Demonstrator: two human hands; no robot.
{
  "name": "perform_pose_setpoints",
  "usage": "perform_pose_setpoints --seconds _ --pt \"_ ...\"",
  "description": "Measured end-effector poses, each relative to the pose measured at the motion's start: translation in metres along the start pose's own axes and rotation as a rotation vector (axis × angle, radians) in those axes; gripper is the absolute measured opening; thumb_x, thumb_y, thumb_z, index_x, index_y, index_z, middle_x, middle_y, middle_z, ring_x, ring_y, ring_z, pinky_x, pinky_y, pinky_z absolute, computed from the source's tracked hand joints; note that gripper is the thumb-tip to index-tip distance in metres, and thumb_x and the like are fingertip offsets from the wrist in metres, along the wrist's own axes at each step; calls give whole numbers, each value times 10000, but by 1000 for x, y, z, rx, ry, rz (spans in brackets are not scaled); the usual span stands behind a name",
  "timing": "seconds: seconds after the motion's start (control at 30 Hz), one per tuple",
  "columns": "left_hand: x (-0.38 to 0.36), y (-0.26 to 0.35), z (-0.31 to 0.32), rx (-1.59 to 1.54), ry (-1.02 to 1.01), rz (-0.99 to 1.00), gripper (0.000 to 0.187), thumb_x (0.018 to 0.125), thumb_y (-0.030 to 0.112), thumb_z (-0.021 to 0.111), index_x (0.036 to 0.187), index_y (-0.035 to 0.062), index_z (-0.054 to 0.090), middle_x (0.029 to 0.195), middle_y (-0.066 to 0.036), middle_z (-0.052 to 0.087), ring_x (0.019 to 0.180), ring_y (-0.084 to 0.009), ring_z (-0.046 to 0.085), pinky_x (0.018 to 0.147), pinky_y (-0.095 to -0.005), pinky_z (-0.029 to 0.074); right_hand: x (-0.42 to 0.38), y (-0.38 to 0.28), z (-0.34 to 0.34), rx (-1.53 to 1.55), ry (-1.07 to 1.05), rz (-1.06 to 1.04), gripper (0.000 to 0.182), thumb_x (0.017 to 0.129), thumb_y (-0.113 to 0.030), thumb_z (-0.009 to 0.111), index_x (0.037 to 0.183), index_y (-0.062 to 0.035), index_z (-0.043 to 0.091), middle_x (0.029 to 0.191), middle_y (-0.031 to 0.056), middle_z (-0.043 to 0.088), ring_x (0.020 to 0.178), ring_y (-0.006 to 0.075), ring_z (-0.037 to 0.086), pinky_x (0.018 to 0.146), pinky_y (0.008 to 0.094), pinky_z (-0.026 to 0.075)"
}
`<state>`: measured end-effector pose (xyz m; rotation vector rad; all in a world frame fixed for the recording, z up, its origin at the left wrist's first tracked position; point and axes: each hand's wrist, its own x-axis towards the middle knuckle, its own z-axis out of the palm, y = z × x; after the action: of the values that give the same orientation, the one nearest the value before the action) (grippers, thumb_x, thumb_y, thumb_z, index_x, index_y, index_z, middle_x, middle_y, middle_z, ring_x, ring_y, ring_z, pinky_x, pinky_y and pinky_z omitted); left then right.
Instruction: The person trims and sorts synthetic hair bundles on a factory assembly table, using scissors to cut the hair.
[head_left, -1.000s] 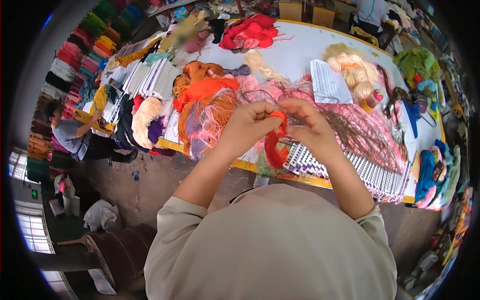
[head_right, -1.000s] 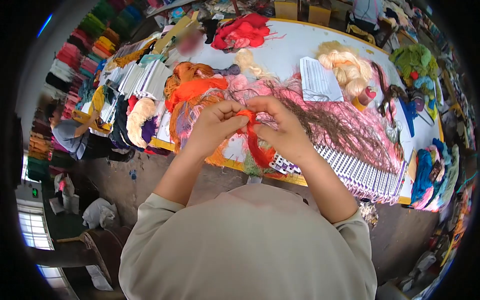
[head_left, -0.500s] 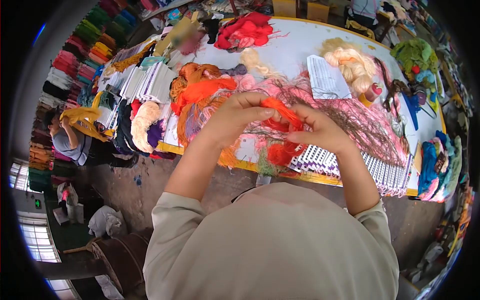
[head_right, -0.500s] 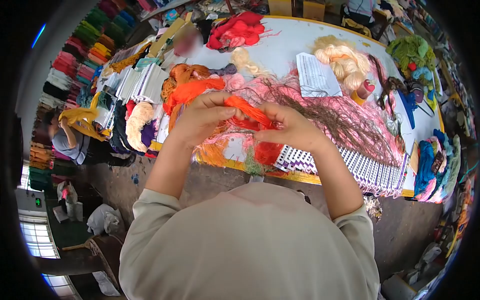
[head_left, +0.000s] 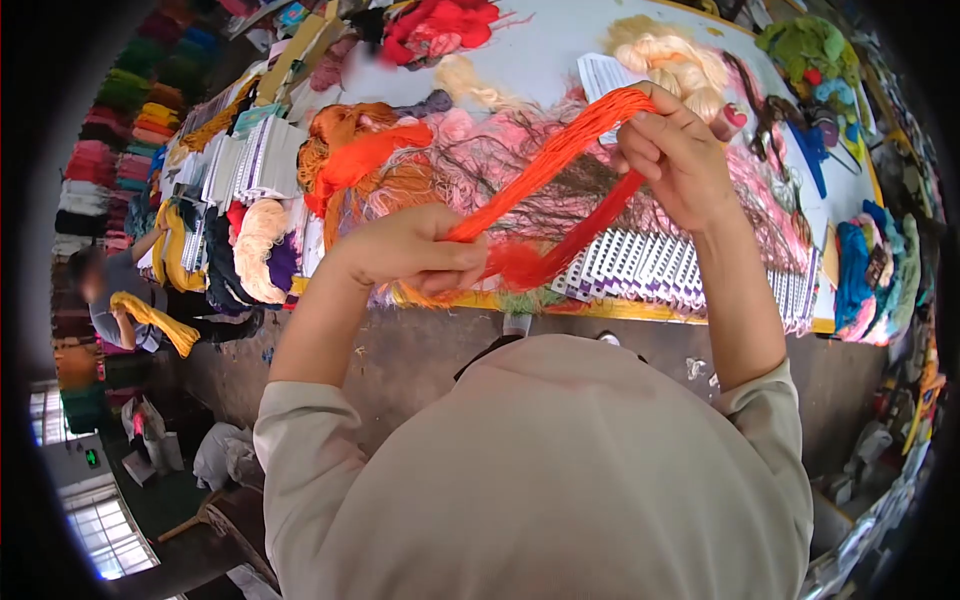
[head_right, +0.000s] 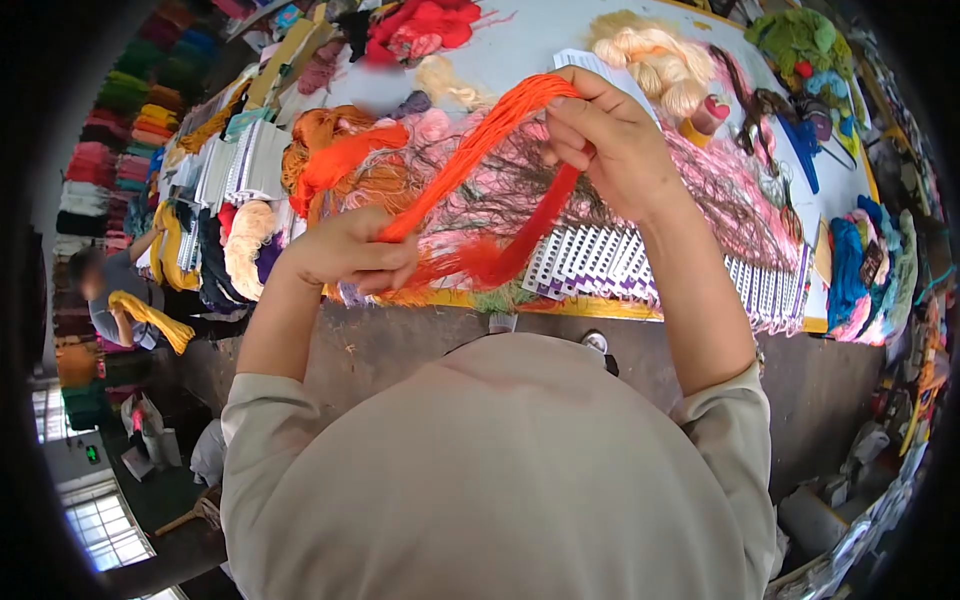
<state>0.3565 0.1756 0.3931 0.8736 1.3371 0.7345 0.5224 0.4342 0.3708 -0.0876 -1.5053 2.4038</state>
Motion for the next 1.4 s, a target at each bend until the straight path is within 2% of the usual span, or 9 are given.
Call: perform_pose_setpoints --seconds 0.1,0.2,0.4,0.53,0.63,0.73,0.83,0.93,1.4 --pt "-10 -7 -13 -329 53 718 313 981 331 547 788 85 561 617 46 456 470 -30 371 412 -193 258 -1 27 -25 -271 29 117 138 930 -155 612 1030 -61 624 724 -66 515 576 36 425 619 221 430" --pt "-42 20 -54 -834 70 736 262 1010 355 489 921 108 491 645 75 353 530 -26 320 431 -179 218 -9 76 -41 -446 -1 299 174 923 -221 665 978 -59 635 755 -67 516 663 25 468 602 199 411" --pt "-107 64 -127 -794 275 1214 181 999 200 463 907 45 488 578 59 310 482 -63 234 450 -232 186 -34 173 -97 -653 150 420 173 925 -207 654 1012 -57 652 731 -36 506 668 43 464 581 230 393" --pt "-127 55 -149 -769 237 1343 177 980 169 456 943 5 511 527 60 300 462 -61 241 438 -229 214 -60 221 -144 -1100 456 516 333 863 -269 700 1102 -54 614 801 83 626 748 213 609 687 352 487" --pt "-77 4 -126 -381 719 950 149 925 77 505 1064 29 532 736 -18 495 665 -122 458 568 -275 344 -68 205 -108 -1568 316 631 521 781 -359 764 1194 -118 556 1216 141 556 1114 333 568 854 435 494" --pt "11 -28 -71 592 885 637 172 930 125 575 1035 37 679 1169 -166 656 1108 -256 605 935 -368 462 -42 191 -58 -1237 285 146 406 803 -238 753 1144 -71 609 1137 146 577 1030 301 592 830 399 500" --pt "48 -60 -60 -670 424 566 508 1030 382 413 1180 -74 582 1255 -189 599 1221 -288 538 1035 -415 435 -7 145 27 -345 324 118 208 924 -62 624 1126 -19 603 1054 57 640 869 111 598 781 249 497" --pt "53 -56 -46 -736 361 586 721 1007 509 340 1374 -110 377 1412 -209 455 1335 -328 427 1077 -475 394 8 108 71 -128 317 135 218 928 -79 627 1138 -26 603 1007 55 656 779 91 597 678 224 507" --pt "44 -57 -28 -632 180 519 613 1039 453 342 1389 -42 433 1267 -125 565 1140 -170 552 963 -314 456 9 104 122 -226 425 145 60 911 -78 657 944 -28 659 786 -43 585 692 38 466 617 204 382"
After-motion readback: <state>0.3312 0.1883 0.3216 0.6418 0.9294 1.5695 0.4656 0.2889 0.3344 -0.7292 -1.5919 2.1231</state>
